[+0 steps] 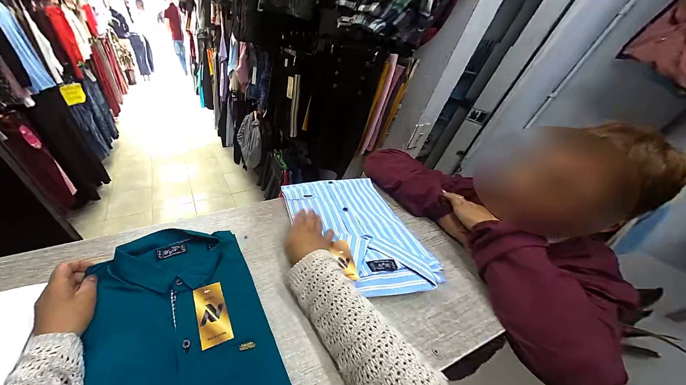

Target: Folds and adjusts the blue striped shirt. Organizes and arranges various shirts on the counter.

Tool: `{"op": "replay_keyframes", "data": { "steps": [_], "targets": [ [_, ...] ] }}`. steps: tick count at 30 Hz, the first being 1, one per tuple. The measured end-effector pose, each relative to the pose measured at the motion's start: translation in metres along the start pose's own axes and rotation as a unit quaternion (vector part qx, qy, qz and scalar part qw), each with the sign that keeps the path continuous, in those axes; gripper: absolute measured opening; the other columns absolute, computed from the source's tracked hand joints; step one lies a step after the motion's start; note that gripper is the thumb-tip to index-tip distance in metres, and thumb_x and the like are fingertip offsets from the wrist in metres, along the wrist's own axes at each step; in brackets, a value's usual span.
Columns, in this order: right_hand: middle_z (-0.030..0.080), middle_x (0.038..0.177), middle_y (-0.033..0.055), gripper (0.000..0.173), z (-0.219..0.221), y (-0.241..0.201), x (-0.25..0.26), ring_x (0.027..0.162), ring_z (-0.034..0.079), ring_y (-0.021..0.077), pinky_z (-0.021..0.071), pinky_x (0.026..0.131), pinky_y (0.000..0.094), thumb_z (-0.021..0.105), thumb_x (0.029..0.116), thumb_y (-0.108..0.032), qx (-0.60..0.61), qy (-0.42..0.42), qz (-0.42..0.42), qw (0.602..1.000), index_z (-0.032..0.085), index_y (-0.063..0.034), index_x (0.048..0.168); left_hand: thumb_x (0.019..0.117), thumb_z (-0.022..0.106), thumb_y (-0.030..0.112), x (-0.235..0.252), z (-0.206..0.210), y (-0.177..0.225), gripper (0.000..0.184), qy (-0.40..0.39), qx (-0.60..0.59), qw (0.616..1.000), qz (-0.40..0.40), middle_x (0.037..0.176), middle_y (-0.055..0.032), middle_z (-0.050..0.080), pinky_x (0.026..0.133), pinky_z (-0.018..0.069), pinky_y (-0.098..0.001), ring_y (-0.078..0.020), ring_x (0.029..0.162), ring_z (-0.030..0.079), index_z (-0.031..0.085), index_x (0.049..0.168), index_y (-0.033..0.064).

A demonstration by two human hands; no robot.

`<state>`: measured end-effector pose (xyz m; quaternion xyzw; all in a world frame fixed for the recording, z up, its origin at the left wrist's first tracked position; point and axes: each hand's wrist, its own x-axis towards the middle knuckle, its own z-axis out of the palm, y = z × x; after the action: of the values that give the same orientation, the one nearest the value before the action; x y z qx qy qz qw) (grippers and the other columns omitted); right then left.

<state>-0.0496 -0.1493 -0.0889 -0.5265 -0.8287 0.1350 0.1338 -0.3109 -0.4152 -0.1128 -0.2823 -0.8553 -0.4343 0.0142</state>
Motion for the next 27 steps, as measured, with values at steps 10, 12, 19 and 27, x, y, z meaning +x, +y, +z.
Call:
{"op": "replay_keyframes", "data": {
  "steps": [10,12,19,27],
  "targets": [
    [0.065,0.124,0.0285,0.030,-0.040,0.020,-0.026,0.123,0.059,0.0444,0.0418,0.107,0.0590,0.056,0.0913,0.010,0.011,-0.162,-0.175,0.971,0.069,0.0062,0.119,0.1033,0.050,0.001,-0.008,-0.009,0.016,0.028,-0.034,0.013,0.999,-0.017,0.119,-0.0281,0.068,0.101,0.0462,-0.0578,-0.0426,0.115,0.064,0.060,0.128,-0.0072],
    [0.070,0.114,0.0259,0.019,-0.049,0.045,-0.042,0.114,0.064,0.0446,0.0451,0.099,0.0639,0.061,0.0919,0.004,-0.010,-0.151,-0.135,0.979,0.074,0.0038,0.107,0.1032,0.050,0.000,-0.007,-0.010,0.017,0.028,-0.036,0.007,0.999,-0.021,0.120,-0.0282,0.067,0.102,0.0455,-0.0572,-0.0421,0.117,0.064,0.060,0.128,-0.0077],
    [0.054,0.142,0.0289,0.036,-0.062,0.088,-0.046,0.135,0.049,0.0471,0.0374,0.106,0.0681,0.061,0.0981,-0.013,0.009,0.053,0.027,0.998,0.064,0.0034,0.130,0.1045,0.048,0.001,-0.004,-0.005,0.016,0.029,-0.038,0.022,0.999,-0.022,0.121,-0.0289,0.067,0.104,0.0443,-0.0579,-0.0434,0.118,0.063,0.060,0.129,-0.0077],
    [0.029,0.166,0.0168,0.056,-0.030,0.017,-0.024,0.155,0.017,0.0405,0.0107,0.120,0.0681,0.048,0.1062,-0.035,-0.033,-0.132,-0.008,0.991,0.040,-0.0116,0.157,0.1033,0.053,0.003,-0.008,-0.007,0.018,0.028,-0.025,0.016,1.000,-0.011,0.119,-0.0321,0.066,0.100,0.0446,-0.0622,-0.0471,0.116,0.062,0.060,0.127,-0.0097]
  ]
}}
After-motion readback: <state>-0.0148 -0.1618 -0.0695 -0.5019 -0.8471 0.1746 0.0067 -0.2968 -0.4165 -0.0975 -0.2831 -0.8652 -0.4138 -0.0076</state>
